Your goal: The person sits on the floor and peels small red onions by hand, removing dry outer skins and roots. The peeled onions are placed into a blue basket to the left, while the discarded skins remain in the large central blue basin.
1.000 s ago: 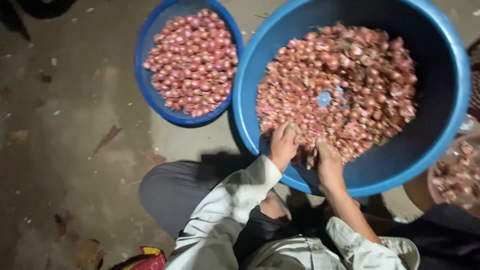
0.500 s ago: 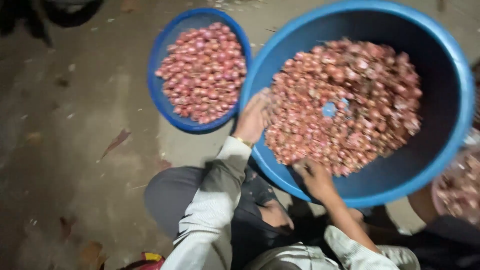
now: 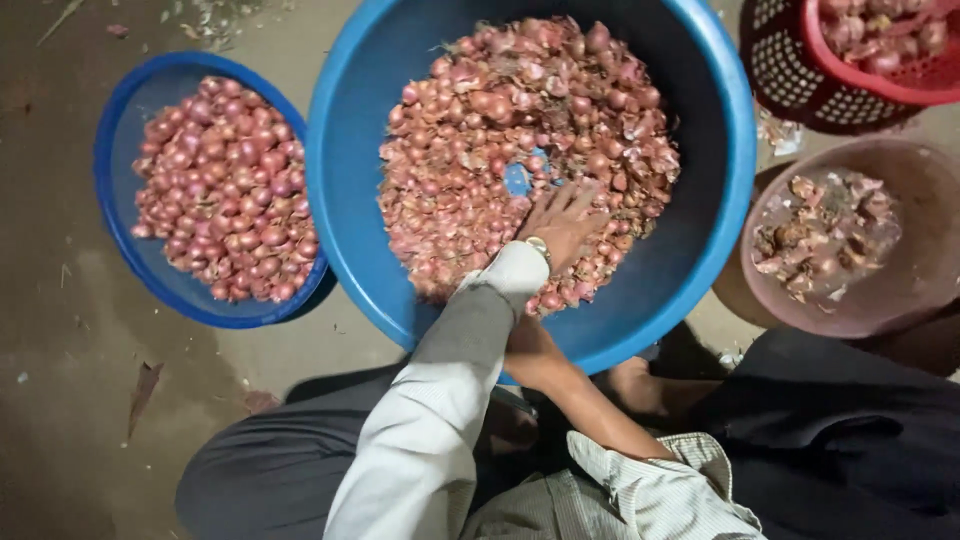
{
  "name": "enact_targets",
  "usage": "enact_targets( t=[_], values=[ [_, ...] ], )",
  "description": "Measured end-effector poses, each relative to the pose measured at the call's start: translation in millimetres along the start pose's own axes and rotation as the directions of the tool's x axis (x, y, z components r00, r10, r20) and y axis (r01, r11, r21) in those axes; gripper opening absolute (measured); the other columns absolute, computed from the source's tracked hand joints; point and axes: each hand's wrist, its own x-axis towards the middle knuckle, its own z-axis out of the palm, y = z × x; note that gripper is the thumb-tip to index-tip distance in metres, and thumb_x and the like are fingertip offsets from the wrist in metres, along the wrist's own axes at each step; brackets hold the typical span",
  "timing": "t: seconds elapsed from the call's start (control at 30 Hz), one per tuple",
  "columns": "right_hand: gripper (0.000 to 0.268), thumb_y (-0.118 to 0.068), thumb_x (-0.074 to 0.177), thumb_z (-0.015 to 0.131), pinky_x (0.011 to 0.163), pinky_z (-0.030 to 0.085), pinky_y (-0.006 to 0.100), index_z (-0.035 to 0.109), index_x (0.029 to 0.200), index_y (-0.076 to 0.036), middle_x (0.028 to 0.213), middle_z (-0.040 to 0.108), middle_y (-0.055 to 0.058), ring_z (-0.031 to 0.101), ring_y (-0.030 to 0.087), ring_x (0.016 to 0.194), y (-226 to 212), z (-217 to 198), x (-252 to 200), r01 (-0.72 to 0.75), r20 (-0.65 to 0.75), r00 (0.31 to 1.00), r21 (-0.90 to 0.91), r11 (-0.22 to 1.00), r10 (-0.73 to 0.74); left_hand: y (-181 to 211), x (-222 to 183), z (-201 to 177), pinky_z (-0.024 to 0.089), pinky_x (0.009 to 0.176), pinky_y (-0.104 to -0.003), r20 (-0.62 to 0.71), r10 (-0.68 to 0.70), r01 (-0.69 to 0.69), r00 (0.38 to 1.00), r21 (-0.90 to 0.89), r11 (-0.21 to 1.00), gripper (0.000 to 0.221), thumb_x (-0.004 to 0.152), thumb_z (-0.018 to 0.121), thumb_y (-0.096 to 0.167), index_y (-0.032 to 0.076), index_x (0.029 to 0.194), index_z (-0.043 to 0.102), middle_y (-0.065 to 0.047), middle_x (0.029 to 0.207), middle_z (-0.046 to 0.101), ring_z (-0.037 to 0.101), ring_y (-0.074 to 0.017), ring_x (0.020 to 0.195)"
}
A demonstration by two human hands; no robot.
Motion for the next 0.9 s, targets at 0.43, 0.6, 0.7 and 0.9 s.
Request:
enact_targets(
  t=[0.43,0.6,0.7,0.9],
  values=[
    [0.044,-0.034,0.096,0.056,0.076,0.056,0.057,0.07,0.106,0.007,0.094,0.071,0.031,0.068,0.051,0.09,-68,-53,-26,0.023,0.061,0.998,0.085,0.996,-0.028,-15,-16,23,0.049,0.089,-0.056,0.012,-0.226,0.224,0.974,0.116,0.968,0.036,0.092,0.056,0.042,0.019,0.119,0.063,-0.016,0.125,0.049,0.048,-0.0417,0.123],
    [0.046,-0.037,0.094,0.056,0.085,0.049,0.012,0.069,0.127,-0.007,0.094,0.072,0.003,0.069,0.01,0.099,-78,-14,-23,-0.253,-0.159,0.963,-0.255,0.933,0.218,-36,41,77,0.057,0.071,-0.052,-0.163,-0.094,0.112,0.982,0.1,0.989,0.013,0.09,0.061,0.023,0.022,0.103,0.061,-0.002,0.1,0.056,0.059,-0.0302,0.104],
    [0.041,-0.038,0.095,0.054,0.082,0.051,0.022,0.069,0.118,-0.009,0.091,0.073,0.003,0.07,0.016,0.096,-67,-16,-16,-0.203,-0.132,0.975,-0.193,0.96,0.18,-4,38,32,0.057,0.096,-0.048,0.034,-0.373,0.371,0.927,0.053,0.927,0.036,0.105,0.04,0.023,0.012,0.118,0.072,-0.012,0.109,0.076,0.076,-0.0219,0.104],
    [0.036,-0.043,0.095,0.047,0.075,0.057,0.05,0.07,0.092,-0.016,0.085,0.075,0.005,0.074,0.036,0.089,-40,-21,-4,-0.026,-0.025,0.999,-0.005,1.0,0.026,-25,11,21,0.061,0.08,-0.056,-0.042,-0.311,0.31,0.949,-0.04,0.95,0.032,0.102,0.055,0.032,0.007,0.123,0.054,-0.022,0.104,0.067,0.076,-0.0402,0.091]
  ],
)
